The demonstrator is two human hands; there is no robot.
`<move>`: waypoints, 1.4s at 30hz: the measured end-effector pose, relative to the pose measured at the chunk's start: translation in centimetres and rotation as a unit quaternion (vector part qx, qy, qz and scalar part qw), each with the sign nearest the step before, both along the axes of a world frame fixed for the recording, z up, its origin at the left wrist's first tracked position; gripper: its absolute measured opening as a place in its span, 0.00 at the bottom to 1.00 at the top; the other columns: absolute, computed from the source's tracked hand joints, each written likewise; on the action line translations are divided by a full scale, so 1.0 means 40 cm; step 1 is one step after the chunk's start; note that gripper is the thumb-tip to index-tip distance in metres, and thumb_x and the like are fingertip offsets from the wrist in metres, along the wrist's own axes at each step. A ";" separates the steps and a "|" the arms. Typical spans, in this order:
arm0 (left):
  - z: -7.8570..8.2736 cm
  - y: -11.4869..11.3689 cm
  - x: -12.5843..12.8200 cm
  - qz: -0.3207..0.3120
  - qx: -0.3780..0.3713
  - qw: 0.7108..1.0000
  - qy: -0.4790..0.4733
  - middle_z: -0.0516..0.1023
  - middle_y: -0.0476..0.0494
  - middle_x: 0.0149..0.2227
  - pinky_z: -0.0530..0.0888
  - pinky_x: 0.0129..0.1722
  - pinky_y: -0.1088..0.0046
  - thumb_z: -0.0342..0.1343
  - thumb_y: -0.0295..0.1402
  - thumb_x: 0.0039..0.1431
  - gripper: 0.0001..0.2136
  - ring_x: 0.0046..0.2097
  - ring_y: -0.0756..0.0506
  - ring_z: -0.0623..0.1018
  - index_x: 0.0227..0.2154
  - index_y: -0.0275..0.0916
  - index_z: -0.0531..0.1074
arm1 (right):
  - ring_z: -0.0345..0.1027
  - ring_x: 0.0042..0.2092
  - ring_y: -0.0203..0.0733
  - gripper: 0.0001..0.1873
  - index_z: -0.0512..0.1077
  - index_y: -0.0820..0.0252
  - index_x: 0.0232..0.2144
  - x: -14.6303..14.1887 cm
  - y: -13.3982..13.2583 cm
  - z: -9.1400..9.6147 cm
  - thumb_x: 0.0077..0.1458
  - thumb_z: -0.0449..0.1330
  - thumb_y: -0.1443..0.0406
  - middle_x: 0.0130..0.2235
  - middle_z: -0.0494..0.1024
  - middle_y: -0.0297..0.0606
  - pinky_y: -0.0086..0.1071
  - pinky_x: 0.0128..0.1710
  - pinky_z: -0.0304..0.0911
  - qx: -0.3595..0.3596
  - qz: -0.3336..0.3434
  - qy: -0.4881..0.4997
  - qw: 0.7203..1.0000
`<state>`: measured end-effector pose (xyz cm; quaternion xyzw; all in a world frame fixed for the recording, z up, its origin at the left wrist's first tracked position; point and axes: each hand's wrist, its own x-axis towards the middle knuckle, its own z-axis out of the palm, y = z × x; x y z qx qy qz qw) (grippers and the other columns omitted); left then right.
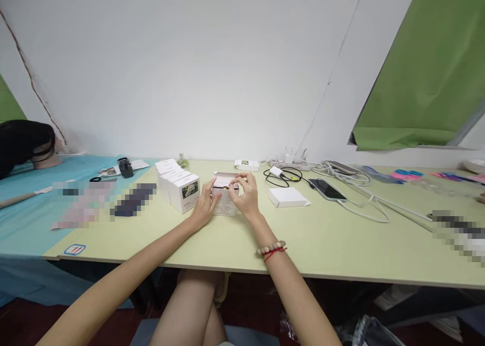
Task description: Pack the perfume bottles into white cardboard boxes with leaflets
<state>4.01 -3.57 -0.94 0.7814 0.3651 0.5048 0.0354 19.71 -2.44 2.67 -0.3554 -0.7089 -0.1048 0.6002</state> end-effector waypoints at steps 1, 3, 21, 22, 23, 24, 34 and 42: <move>0.001 -0.001 0.000 0.008 -0.003 1.000 0.007 0.57 0.38 0.54 0.71 0.43 0.70 0.38 0.39 0.63 0.23 0.53 0.46 0.65 0.59 0.44 0.41 | 0.62 0.42 0.44 0.03 0.70 0.58 0.25 -0.002 0.000 -0.001 0.47 0.56 0.66 0.36 0.66 0.39 0.39 0.41 0.60 -0.004 0.006 -0.005 1.000; 0.001 -0.001 0.000 0.026 -0.015 0.999 0.028 0.57 0.39 0.53 0.72 0.40 0.71 0.37 0.39 0.63 0.21 0.48 0.47 0.69 0.58 0.46 0.46 | 0.62 0.42 0.44 0.03 0.70 0.58 0.25 -0.005 -0.001 -0.003 0.47 0.56 0.66 0.36 0.66 0.39 0.38 0.41 0.60 -0.014 0.018 -0.004 1.000; -0.010 0.010 0.003 0.018 -0.010 1.000 0.007 0.57 0.37 0.54 0.71 0.46 0.65 0.39 0.37 0.62 0.18 0.53 0.45 0.66 0.55 0.41 0.50 | 0.64 0.34 0.40 0.08 0.70 0.58 0.22 -0.002 -0.026 -0.002 0.49 0.54 0.65 0.27 0.73 0.37 0.28 0.23 0.59 -0.041 0.046 0.049 0.997; -0.009 0.009 0.004 0.019 -0.015 1.000 0.008 0.58 0.38 0.54 0.71 0.46 0.64 0.39 0.37 0.62 0.18 0.52 0.45 0.67 0.54 0.41 0.51 | 0.64 0.33 0.39 0.07 0.70 0.58 0.24 -0.003 -0.024 -0.003 0.49 0.54 0.65 0.28 0.73 0.37 0.28 0.22 0.59 -0.048 0.048 0.074 0.995; -0.007 0.008 0.004 0.020 -0.021 1.000 0.009 0.58 0.38 0.54 0.71 0.46 0.64 0.39 0.36 0.62 0.17 0.52 0.45 0.67 0.53 0.41 0.53 | 0.64 0.33 0.38 0.06 0.70 0.58 0.28 -0.004 -0.020 -0.003 0.49 0.54 0.64 0.31 0.72 0.37 0.27 0.22 0.59 -0.057 0.047 0.109 0.991; -0.005 0.006 0.003 0.020 -0.026 0.999 0.009 0.58 0.38 0.54 0.71 0.45 0.65 0.39 0.36 0.62 0.17 0.52 0.45 0.67 0.53 0.41 0.54 | 0.64 0.32 0.37 0.07 0.69 0.58 0.32 -0.004 -0.014 -0.003 0.49 0.55 0.62 0.33 0.72 0.37 0.26 0.21 0.59 -0.067 0.040 0.150 0.986; 0.015 -0.010 -0.002 0.011 -0.057 0.998 0.024 0.57 0.42 0.59 0.72 0.43 0.67 0.39 0.34 0.62 0.15 0.53 0.43 0.68 0.51 0.44 0.60 | 0.68 0.38 0.42 0.21 0.71 0.59 0.38 -0.003 0.003 0.002 0.52 0.49 0.52 0.38 0.73 0.40 0.29 0.25 0.65 -0.192 0.106 0.221 0.950; 0.023 -0.018 0.007 0.012 0.006 1.000 0.004 0.55 0.36 0.59 0.73 0.39 0.68 0.47 0.40 0.58 0.16 0.56 0.42 0.65 0.48 0.40 0.58 | 0.68 0.32 0.38 0.10 0.71 0.58 0.32 -0.016 -0.031 0.004 0.50 0.55 0.59 0.33 0.74 0.37 0.28 0.24 0.68 -0.068 0.042 0.122 0.989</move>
